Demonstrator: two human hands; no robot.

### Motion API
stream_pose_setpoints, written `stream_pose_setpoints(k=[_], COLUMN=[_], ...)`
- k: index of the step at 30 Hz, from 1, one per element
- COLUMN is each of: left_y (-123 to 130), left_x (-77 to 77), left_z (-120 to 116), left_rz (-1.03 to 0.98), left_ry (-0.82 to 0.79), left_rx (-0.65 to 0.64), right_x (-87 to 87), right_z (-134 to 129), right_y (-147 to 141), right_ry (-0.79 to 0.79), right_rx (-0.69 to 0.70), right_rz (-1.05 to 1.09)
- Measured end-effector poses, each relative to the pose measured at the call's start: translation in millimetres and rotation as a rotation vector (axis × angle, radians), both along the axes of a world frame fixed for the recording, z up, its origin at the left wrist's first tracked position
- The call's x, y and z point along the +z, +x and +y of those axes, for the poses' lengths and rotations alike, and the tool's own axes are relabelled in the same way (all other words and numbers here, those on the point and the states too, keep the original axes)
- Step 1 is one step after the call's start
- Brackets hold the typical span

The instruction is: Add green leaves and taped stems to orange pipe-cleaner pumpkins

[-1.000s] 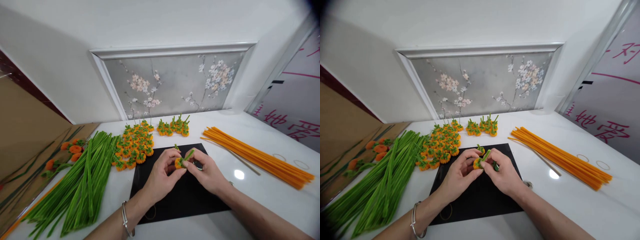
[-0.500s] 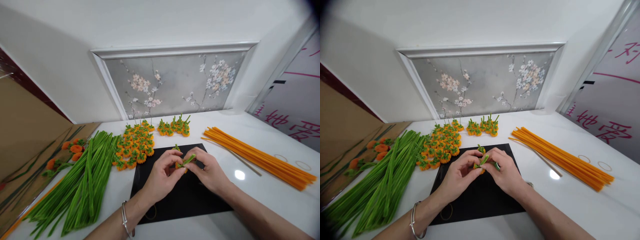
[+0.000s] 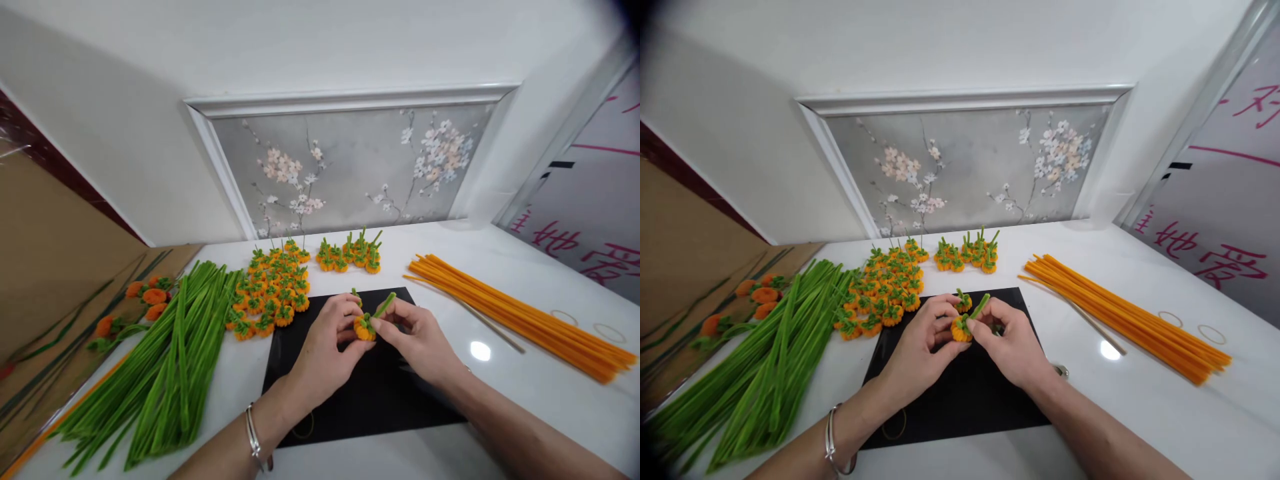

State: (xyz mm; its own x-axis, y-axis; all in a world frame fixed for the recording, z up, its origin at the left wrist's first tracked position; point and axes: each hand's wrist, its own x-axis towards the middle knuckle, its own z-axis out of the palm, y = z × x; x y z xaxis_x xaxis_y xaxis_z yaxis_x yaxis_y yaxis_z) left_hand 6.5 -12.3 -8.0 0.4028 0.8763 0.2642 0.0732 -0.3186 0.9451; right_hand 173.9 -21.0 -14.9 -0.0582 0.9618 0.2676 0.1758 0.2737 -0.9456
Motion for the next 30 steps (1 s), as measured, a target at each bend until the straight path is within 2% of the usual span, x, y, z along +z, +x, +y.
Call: stream_pose_setpoints(k=[3,6,8,15,18,23,30], left_y=[-1,-1,-1,-2,0,4,4], left_x=[2.7,8.1,11.2,8.9,5.4,1.5,3.5], left_z=[0,2,2,3,1,-4,1], left_rz=[0.018,-0.044,-0.102,-0.239,-0.242,-0.129,-0.168], left_ry=[-0.045,-0.214,-0.319,-0.492,-0.438,-0.239,-0.266], left_rx=[-0.04,-0.119,-0.149,-0.183,-0.169,-0.06,-0.084], right_x=[1.4,5.1,7.3,7.0,4.9,1.5,0.9], right_z=[2,4,5,1,-2,-3,0], right_y=[4,10,13,10,5,1,5], right_ry=[-0.119,-0.222,-0.217,0.224,0.271,0.213,0.301], right_rx=[0.068,0.181,0.218,0.064,0.002,-0.021,0.037], right_rz=[0.089,0.146,0.141,-0.187,-0.23,-0.197,-0.222])
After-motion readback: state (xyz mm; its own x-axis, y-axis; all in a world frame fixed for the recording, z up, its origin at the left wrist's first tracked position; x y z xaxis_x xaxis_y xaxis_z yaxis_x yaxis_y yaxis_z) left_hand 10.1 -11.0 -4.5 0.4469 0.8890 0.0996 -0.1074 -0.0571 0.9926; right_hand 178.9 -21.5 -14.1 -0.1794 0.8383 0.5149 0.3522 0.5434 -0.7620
